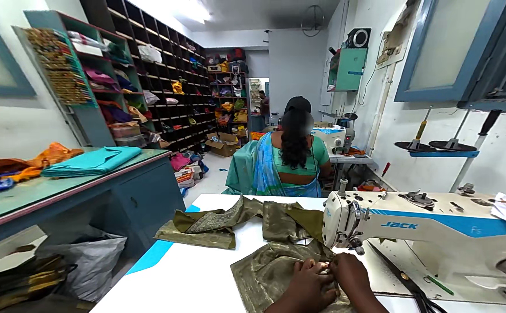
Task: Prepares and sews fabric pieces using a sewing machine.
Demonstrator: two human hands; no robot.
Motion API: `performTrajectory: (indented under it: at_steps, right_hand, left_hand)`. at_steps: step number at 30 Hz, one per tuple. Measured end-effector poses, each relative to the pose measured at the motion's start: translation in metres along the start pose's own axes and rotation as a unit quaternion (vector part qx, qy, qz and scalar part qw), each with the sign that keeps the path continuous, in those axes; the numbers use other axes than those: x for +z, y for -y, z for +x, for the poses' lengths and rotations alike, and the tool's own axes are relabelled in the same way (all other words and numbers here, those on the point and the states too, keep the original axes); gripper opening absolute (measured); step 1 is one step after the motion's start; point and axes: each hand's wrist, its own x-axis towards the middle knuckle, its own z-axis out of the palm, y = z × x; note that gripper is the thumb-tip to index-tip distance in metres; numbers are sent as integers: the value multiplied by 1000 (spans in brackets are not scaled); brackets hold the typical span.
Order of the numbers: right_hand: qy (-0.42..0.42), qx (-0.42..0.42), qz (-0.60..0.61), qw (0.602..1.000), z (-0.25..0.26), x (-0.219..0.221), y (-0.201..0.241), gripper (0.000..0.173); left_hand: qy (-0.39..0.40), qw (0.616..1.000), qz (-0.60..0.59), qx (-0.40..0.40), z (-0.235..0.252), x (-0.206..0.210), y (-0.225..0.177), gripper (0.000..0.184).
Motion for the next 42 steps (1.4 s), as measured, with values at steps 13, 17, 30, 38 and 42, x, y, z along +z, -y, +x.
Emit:
performTrajectory:
  at_steps: [13, 17, 30, 38, 42]
  right_hand:
    - [15, -36, -66, 997, -6, -6, 6, 26]
    - [31, -113, -89, 989, 10, -7, -16, 29]
    - [-14, -45, -57, 997, 1, 2, -8, 30]
    - [-12, -89, -67, 994, 10, 6, -21, 32]
    - [-28, -77, -62, 995, 6, 15, -21, 34]
  left_hand:
    - [11, 1000, 6, -8, -1, -1, 1, 51]
    - [3, 1000, 6, -7, -3, -2, -1, 50]
    - [-1, 1000, 11, 3, -2, 1, 2, 52]
    - [-1, 1000, 13, -21, -3, -3, -3, 70]
    - [-3, 1000, 18, -15, 0, 2, -1, 66]
